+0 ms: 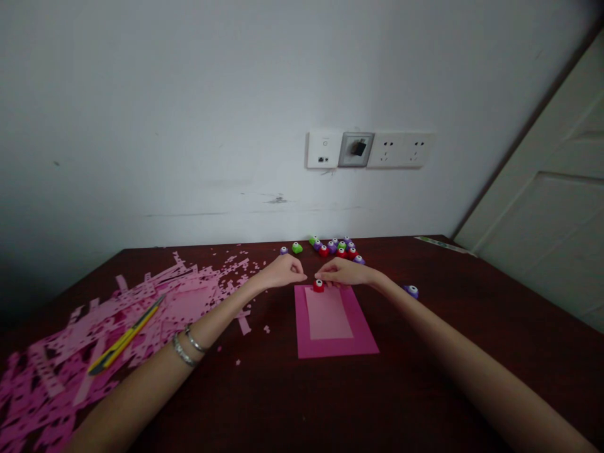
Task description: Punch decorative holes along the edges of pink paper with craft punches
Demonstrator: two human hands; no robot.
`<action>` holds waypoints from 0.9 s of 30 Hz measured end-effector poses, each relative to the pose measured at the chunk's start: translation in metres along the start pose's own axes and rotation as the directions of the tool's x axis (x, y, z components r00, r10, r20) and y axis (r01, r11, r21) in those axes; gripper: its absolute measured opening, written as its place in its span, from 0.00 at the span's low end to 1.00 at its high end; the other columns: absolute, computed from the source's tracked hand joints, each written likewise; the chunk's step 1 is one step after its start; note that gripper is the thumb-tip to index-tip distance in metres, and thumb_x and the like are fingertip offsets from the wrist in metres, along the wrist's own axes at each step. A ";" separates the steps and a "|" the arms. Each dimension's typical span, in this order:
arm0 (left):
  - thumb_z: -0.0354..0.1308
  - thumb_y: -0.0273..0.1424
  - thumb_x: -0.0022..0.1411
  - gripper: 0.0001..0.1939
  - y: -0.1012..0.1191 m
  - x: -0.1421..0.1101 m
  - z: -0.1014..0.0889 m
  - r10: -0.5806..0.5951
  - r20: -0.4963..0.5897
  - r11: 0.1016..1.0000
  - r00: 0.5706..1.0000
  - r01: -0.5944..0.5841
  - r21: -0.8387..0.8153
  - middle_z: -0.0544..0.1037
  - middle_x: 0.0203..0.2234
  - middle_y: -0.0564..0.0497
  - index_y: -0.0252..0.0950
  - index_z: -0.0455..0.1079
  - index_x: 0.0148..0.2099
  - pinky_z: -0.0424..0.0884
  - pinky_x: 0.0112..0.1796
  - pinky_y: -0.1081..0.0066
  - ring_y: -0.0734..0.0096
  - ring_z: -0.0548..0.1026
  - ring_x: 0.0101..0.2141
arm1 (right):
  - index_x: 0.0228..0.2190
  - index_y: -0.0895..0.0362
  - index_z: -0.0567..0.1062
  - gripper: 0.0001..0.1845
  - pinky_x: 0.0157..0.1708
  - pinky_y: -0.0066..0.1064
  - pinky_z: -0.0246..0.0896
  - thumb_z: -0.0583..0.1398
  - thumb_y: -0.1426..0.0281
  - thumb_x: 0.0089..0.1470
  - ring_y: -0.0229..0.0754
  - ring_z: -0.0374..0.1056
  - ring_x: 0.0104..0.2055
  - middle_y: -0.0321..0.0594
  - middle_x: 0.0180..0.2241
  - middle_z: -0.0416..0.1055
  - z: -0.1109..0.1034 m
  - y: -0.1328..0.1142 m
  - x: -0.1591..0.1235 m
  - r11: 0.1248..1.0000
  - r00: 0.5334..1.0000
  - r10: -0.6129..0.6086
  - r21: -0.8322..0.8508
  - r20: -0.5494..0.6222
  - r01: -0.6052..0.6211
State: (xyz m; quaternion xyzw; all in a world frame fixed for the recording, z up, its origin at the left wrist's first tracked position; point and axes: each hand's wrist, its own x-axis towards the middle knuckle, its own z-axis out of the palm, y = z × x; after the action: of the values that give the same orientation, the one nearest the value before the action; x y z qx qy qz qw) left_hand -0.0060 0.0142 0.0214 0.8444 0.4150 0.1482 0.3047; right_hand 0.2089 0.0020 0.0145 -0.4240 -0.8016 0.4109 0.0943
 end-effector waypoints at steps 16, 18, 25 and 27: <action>0.62 0.39 0.44 0.13 0.003 0.003 0.012 -0.003 0.113 0.997 0.994 -0.007 0.083 0.70 0.19 0.55 0.33 0.72 0.28 0.56 0.23 0.76 0.76 0.65 0.22 | 0.25 0.62 0.73 0.28 0.16 0.23 0.47 0.49 0.51 0.55 0.29 0.54 0.16 0.35 0.19 0.63 0.002 0.001 0.004 0.997 0.999 -0.021 -0.078 -0.037 0.018; 0.61 0.37 0.45 0.12 0.002 0.003 0.012 0.007 0.108 0.999 0.994 -0.012 0.040 0.70 0.19 0.55 0.32 0.72 0.29 0.56 0.23 0.76 0.77 0.64 0.22 | 0.26 0.63 0.73 0.25 0.16 0.23 0.47 0.50 0.54 0.55 0.29 0.54 0.17 0.35 0.19 0.63 0.000 0.000 0.003 0.996 0.998 -0.021 -0.093 -0.066 0.015; 0.56 0.38 0.50 0.13 -0.009 0.009 0.013 -0.002 0.049 0.998 0.999 0.005 -0.070 0.71 0.20 0.52 0.31 0.73 0.28 0.58 0.25 0.76 0.76 0.65 0.23 | 0.23 0.62 0.71 0.20 0.14 0.22 0.46 0.55 0.57 0.52 0.28 0.53 0.15 0.33 0.16 0.61 -0.005 0.000 -0.005 0.997 0.991 0.074 -0.025 -0.107 -0.078; 0.53 0.42 0.53 0.18 -0.009 0.011 0.011 -0.006 0.007 0.998 1.000 0.006 -0.066 0.68 0.17 0.53 0.31 0.72 0.28 0.55 0.22 0.76 0.77 0.62 0.21 | 0.19 0.61 0.68 0.24 0.13 0.22 0.44 0.54 0.52 0.51 0.28 0.52 0.14 0.32 0.15 0.59 -0.005 -0.002 -0.006 0.990 0.985 0.139 0.034 -0.102 -0.136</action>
State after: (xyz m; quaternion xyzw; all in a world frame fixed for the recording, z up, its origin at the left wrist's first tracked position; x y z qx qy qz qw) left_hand 0.0009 0.0233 0.0074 0.8332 0.4113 0.1580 0.3341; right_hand 0.2139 -0.0005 0.0208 -0.4980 -0.7586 0.4046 0.1133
